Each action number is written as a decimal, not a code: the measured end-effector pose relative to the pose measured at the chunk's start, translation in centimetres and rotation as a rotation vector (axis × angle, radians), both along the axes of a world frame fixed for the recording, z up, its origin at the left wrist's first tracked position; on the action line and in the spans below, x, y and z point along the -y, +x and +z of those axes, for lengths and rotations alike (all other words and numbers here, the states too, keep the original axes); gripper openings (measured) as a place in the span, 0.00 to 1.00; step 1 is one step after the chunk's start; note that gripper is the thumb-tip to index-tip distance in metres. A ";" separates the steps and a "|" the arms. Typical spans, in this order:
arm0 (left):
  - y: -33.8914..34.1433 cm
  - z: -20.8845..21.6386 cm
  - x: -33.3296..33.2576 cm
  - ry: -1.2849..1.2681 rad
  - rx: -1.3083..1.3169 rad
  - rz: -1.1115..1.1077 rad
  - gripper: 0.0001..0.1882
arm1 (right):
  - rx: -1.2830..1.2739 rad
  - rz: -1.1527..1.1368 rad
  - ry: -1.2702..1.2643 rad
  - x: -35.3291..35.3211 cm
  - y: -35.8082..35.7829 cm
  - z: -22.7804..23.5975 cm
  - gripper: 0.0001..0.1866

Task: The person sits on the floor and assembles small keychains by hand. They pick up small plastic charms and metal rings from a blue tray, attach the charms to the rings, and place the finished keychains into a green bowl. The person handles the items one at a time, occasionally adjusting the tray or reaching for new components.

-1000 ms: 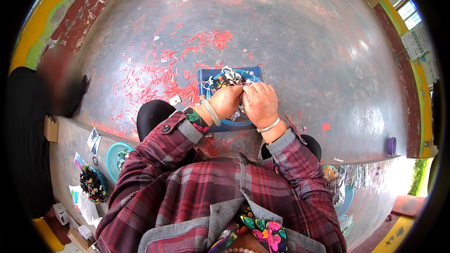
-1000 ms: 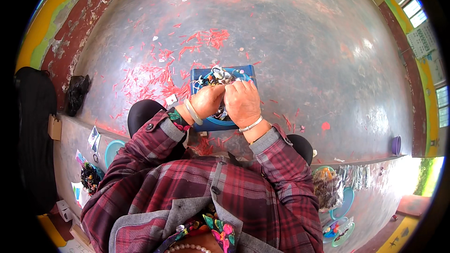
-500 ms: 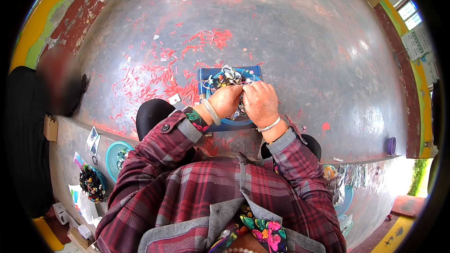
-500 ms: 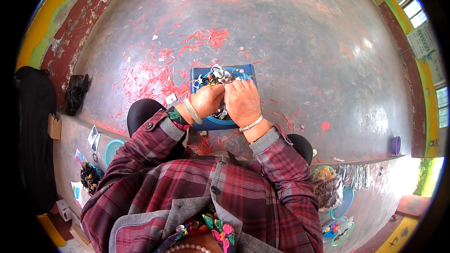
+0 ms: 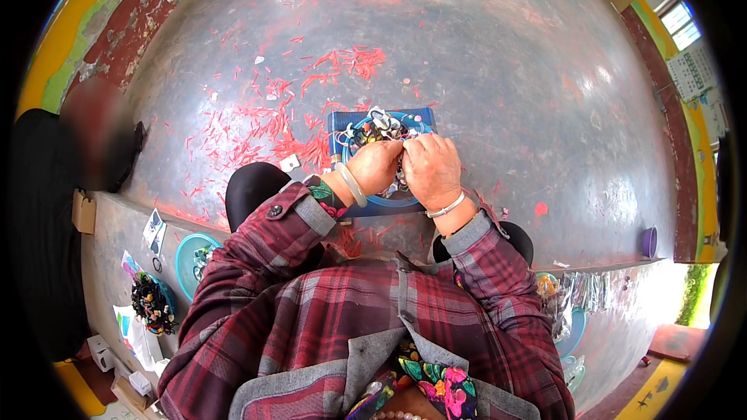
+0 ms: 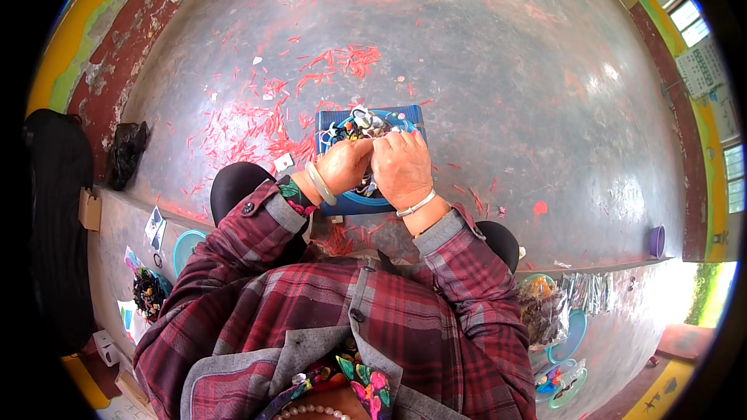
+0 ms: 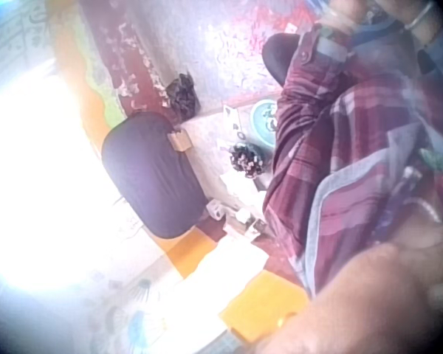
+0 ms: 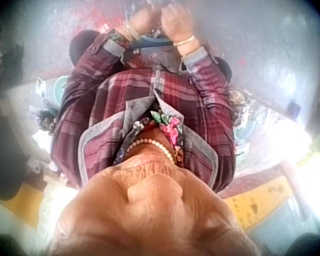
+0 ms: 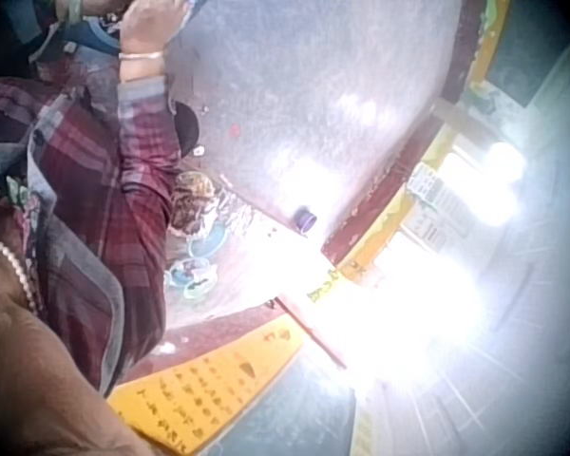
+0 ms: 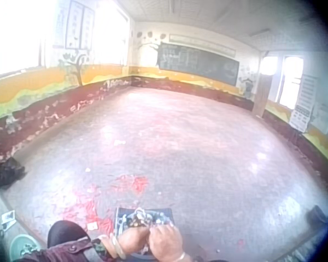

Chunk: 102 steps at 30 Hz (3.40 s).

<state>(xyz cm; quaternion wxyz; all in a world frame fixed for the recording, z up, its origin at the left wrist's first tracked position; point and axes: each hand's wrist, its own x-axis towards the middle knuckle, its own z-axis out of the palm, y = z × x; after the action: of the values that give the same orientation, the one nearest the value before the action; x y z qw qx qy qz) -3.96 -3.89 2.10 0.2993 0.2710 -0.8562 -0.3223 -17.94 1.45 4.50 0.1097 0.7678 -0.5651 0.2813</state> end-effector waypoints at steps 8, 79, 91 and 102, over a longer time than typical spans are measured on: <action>-0.1 0.1 0.0 0.010 -0.004 -0.001 0.03 | 0.043 -0.014 -0.021 0.3 -0.1 -0.2 0.04; 0.5 1.8 1.8 1.214 -0.606 0.020 0.13 | 0.918 -0.390 0.443 3.9 -18.7 -2.8 0.04; 0.4 1.5 1.7 1.170 -0.600 -0.006 0.13 | 0.302 -0.485 0.532 4.1 -21.7 -6.0 0.14; 0.3 1.5 1.6 1.156 -0.578 -0.017 0.13 | 0.804 -0.493 0.445 4.3 -24.4 -7.6 0.14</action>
<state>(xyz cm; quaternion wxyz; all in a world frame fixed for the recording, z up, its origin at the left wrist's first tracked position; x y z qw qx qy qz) -3.70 -5.49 3.59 0.3210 0.2840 -0.4314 -0.7938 -42.29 -2.85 -3.13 -0.2186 0.4480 -0.7727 0.3929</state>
